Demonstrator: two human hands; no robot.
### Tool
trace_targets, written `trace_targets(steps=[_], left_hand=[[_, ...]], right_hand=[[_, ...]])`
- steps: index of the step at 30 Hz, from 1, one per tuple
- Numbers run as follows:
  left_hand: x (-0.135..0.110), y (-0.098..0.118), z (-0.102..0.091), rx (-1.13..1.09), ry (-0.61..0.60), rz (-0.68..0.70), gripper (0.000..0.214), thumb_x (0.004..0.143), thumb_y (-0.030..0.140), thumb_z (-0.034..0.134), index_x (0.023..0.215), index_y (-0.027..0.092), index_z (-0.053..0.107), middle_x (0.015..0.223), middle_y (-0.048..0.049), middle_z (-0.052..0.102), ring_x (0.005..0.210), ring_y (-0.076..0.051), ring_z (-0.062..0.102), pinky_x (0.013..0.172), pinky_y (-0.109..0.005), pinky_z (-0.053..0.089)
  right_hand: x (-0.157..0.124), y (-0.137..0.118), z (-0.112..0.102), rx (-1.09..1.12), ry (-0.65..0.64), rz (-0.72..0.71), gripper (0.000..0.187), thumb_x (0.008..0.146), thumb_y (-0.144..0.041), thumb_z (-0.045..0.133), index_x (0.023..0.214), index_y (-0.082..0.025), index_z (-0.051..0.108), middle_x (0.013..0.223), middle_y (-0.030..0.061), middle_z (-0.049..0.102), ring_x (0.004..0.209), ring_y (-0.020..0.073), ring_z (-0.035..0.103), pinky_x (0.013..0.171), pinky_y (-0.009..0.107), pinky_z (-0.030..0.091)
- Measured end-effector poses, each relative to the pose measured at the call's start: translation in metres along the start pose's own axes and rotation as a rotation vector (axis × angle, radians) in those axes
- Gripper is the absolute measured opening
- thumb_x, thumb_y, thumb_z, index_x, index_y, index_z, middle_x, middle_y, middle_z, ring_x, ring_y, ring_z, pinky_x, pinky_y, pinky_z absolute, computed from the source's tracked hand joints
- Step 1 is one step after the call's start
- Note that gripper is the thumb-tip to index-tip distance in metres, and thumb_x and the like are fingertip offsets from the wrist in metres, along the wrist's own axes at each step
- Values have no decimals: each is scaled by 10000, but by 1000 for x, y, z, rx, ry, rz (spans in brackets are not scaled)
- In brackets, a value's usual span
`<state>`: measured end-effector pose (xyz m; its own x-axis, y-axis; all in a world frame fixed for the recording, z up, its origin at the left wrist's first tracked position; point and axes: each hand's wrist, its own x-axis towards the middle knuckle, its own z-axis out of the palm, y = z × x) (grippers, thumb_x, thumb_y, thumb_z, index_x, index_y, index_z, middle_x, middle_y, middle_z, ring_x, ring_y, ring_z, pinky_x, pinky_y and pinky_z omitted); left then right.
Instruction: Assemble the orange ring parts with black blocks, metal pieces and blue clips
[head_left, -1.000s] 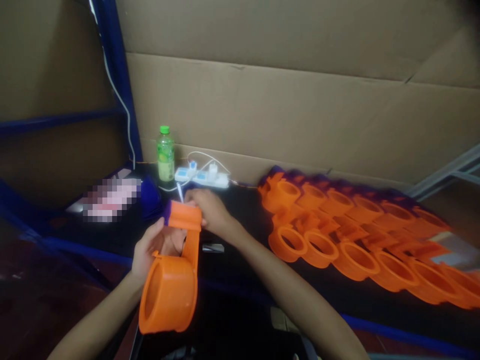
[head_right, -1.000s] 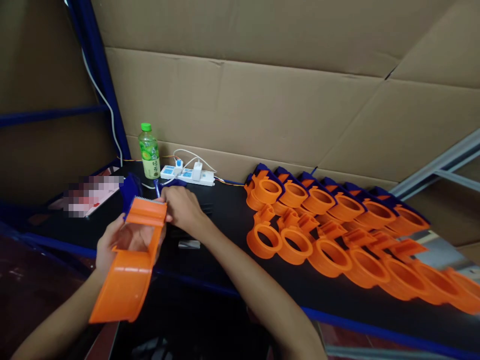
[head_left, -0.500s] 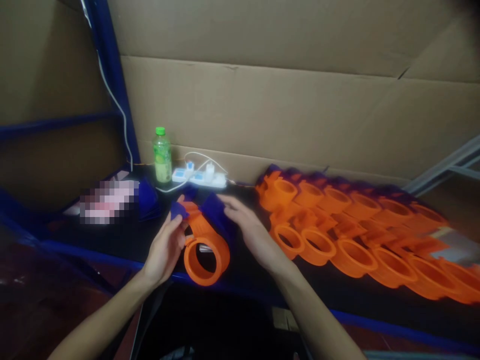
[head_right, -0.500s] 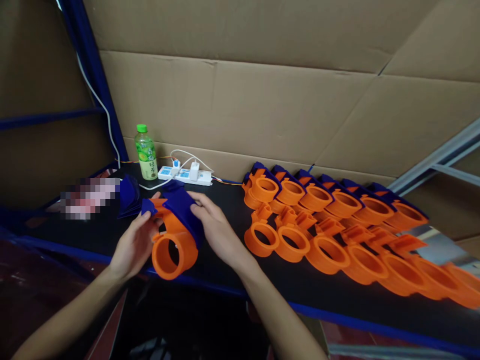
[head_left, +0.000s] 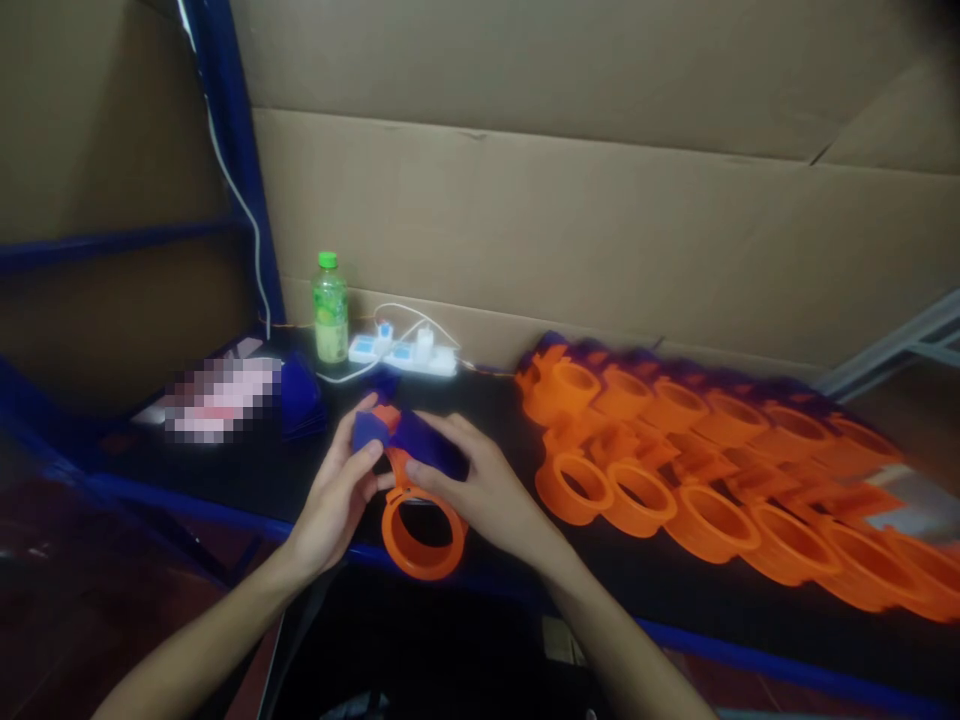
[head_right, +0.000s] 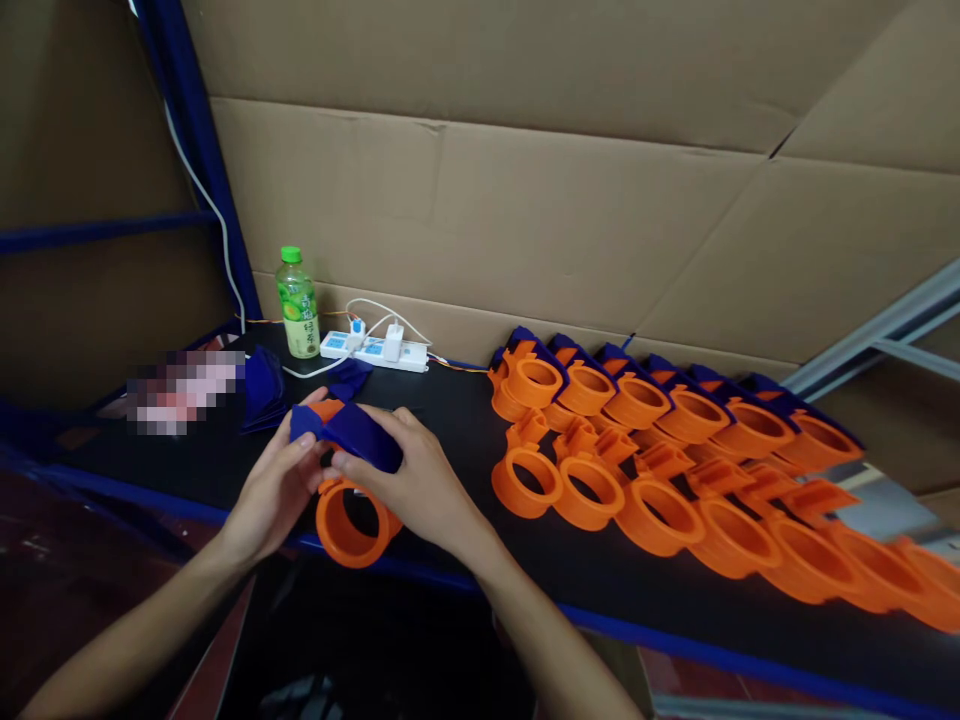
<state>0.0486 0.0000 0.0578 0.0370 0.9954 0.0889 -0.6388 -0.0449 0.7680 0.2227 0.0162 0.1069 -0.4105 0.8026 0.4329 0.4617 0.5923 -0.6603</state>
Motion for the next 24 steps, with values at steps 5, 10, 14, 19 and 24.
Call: trace_targets(steps=[5, 10, 14, 19, 24], left_hand=[[-1, -1, -1, 1, 2, 9, 585, 877, 302, 692, 1426, 335, 493, 1311, -58, 653, 1040, -217, 683, 875, -333, 582], [-3, -2, -2, 58, 5, 15, 618, 873, 298, 694, 1435, 389, 454, 1394, -43, 589, 1012, -197, 686, 855, -321, 578], [-4, -1, -3, 79, 7, 39, 649, 858, 313, 714, 1443, 383, 441, 1350, -53, 609, 1004, -211, 687, 848, -318, 574], [-7, 0, -5, 130, 46, 61, 700, 825, 291, 762, 1446, 359, 446, 1392, -61, 581, 1105, -232, 654, 928, -323, 541], [-14, 0, -7, 89, -61, 75, 667, 841, 249, 743, 1446, 325, 471, 1449, -73, 548, 1252, -279, 578, 995, -359, 517]], right_hand=[[-2, -5, -1, 7, -30, 43, 476, 903, -431, 674, 1344, -265, 605, 1067, 48, 633, 971, 188, 647, 897, 353, 540], [-2, -8, 1, 10, -43, 75, 461, 914, -424, 661, 1340, -257, 600, 1061, 56, 632, 956, 193, 642, 886, 368, 534], [-3, -11, 4, 18, -52, 100, 458, 921, -432, 648, 1338, -252, 592, 1123, 62, 638, 1020, 204, 629, 934, 378, 511], [-9, -14, 10, 48, -64, 106, 490, 905, -450, 664, 1344, -252, 572, 1198, 73, 626, 1079, 222, 604, 956, 379, 485], [-14, -11, 17, 252, 28, 203, 302, 971, -470, 553, 1061, -205, 668, 1000, 41, 631, 924, 166, 590, 843, 297, 473]])
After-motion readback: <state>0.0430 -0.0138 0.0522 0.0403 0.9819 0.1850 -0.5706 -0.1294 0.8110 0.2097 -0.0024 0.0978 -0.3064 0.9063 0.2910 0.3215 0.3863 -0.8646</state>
